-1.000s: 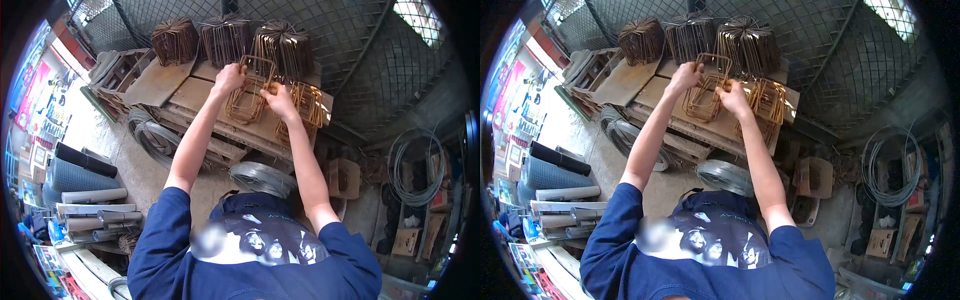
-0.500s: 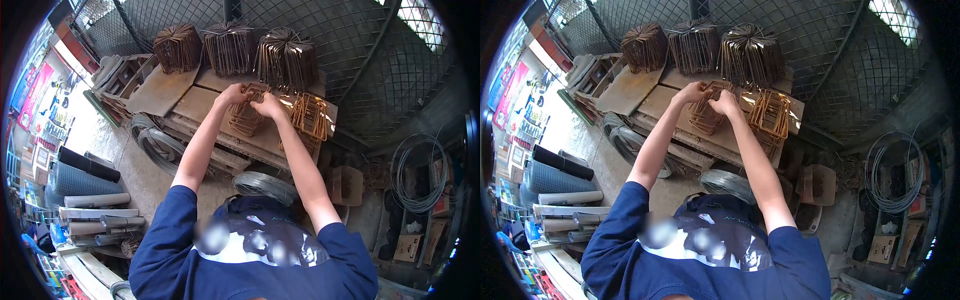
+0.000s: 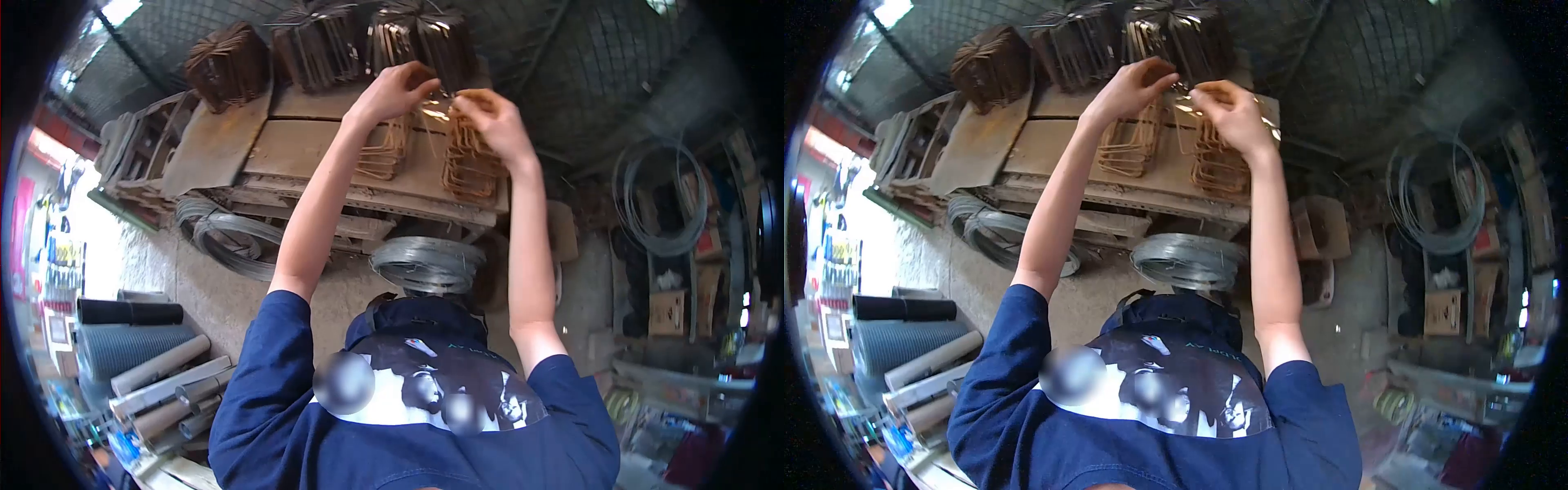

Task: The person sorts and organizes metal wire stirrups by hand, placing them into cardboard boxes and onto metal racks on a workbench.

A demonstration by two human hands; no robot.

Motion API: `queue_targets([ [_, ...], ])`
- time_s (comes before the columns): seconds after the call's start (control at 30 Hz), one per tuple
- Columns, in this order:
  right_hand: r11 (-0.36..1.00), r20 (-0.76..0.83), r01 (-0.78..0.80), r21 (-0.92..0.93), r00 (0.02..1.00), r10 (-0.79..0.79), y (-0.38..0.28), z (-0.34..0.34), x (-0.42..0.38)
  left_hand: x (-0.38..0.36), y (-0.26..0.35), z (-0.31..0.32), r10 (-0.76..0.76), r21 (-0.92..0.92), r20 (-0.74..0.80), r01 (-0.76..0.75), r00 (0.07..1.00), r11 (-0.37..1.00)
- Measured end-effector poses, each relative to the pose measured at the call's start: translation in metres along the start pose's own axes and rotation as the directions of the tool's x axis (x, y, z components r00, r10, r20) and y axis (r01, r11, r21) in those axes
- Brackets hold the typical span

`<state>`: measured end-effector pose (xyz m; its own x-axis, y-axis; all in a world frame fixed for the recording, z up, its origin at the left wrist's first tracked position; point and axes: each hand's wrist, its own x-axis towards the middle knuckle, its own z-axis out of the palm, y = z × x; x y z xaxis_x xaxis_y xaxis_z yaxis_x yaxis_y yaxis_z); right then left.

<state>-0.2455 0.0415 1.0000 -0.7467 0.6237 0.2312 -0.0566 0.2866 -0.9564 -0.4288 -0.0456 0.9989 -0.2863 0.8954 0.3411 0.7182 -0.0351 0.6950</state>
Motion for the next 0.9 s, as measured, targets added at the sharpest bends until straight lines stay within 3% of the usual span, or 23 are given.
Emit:
queue_targets([
  [0.07,0.998,-0.110,-0.013,0.056,0.994,0.020,-0.009,-0.033,-0.027,0.006,0.029,0.024,0.191,-0.166,-0.032,-0.194,0.981,0.967],
  [0.13,0.993,-0.260,-0.055,0.102,0.962,0.080,-0.011,-0.065,-0.061,0.002,0.063,0.047,0.279,-0.296,0.029,-0.259,0.960,0.920],
  [0.17,0.989,-0.337,-0.128,0.077,0.930,0.147,-0.007,-0.083,-0.080,0.000,0.073,0.065,0.334,-0.369,0.046,-0.295,0.941,0.882],
  [0.27,0.926,-0.506,-0.273,0.260,0.779,0.371,0.025,-0.125,-0.140,-0.011,0.106,0.114,0.435,-0.490,0.106,-0.334,0.894,0.805],
  [0.33,0.852,-0.482,-0.241,0.464,0.739,0.471,0.037,-0.130,-0.175,-0.015,0.125,0.160,0.481,-0.564,0.113,-0.343,0.869,0.752],
  [0.37,0.821,-0.437,-0.217,0.529,0.759,0.482,0.042,-0.128,-0.191,-0.020,0.134,0.184,0.526,-0.505,0.042,-0.436,0.849,0.745],
  [0.4,0.800,-0.438,-0.198,0.566,0.750,0.495,0.040,-0.121,-0.200,-0.028,0.146,0.204,0.541,-0.512,0.067,-0.437,0.839,0.740],
  [0.47,0.626,-0.363,0.025,0.779,0.833,0.418,0.048,-0.122,-0.216,-0.044,0.161,0.261,0.569,-0.462,0.073,-0.477,0.819,0.747],
  [0.5,0.586,-0.344,0.056,0.808,0.853,0.392,0.056,-0.128,-0.223,-0.055,0.167,0.284,0.583,-0.487,0.153,-0.452,0.798,0.747],
  [0.53,0.546,-0.323,0.083,0.834,0.876,0.359,0.057,-0.134,-0.227,-0.067,0.171,0.302,0.603,-0.374,0.289,-0.493,0.743,0.786],
  [0.57,0.477,-0.346,0.100,0.873,0.815,0.464,0.056,-0.143,-0.233,-0.079,0.175,0.320,0.580,-0.430,0.235,-0.452,0.780,0.782],
  [0.6,0.600,-0.513,0.121,0.791,0.666,0.541,0.060,-0.152,-0.240,-0.090,0.176,0.338,0.544,-0.481,0.185,-0.408,0.818,0.776],
  [0.63,0.590,-0.538,0.169,0.789,0.652,0.534,0.071,-0.167,-0.249,-0.097,0.176,0.353,0.558,-0.486,0.193,-0.416,0.807,0.769],
  [0.7,0.571,-0.559,0.219,0.791,0.638,0.529,0.084,-0.197,-0.263,-0.104,0.173,0.387,0.544,-0.635,0.196,-0.317,0.816,0.704],
  [0.73,0.678,-0.639,0.231,0.698,0.627,0.445,0.082,-0.208,-0.270,-0.107,0.166,0.415,0.538,-0.631,0.208,-0.308,0.817,0.712],
  [0.77,0.768,-0.700,0.232,0.597,0.618,0.358,0.083,-0.219,-0.275,-0.110,0.155,0.447,0.432,-0.673,0.483,0.007,0.762,0.740],
  [0.8,0.757,-0.684,0.215,0.616,0.623,0.379,0.088,-0.233,-0.276,-0.109,0.149,0.472,0.329,-0.610,0.718,0.327,0.613,0.722],
  [0.83,0.796,-0.689,0.236,0.558,0.666,0.285,0.097,-0.245,-0.275,-0.098,0.157,0.476,0.277,-0.436,0.897,0.586,0.345,0.683],
  [0.87,0.825,-0.677,0.255,0.504,0.710,0.194,0.107,-0.255,-0.275,-0.089,0.167,0.480,0.144,-0.227,0.973,0.644,0.179,0.730],
  [0.9,0.906,-0.656,0.130,0.402,0.732,0.186,0.125,-0.262,-0.275,-0.087,0.173,0.493,0.092,-0.224,0.973,0.772,0.212,0.594],
])
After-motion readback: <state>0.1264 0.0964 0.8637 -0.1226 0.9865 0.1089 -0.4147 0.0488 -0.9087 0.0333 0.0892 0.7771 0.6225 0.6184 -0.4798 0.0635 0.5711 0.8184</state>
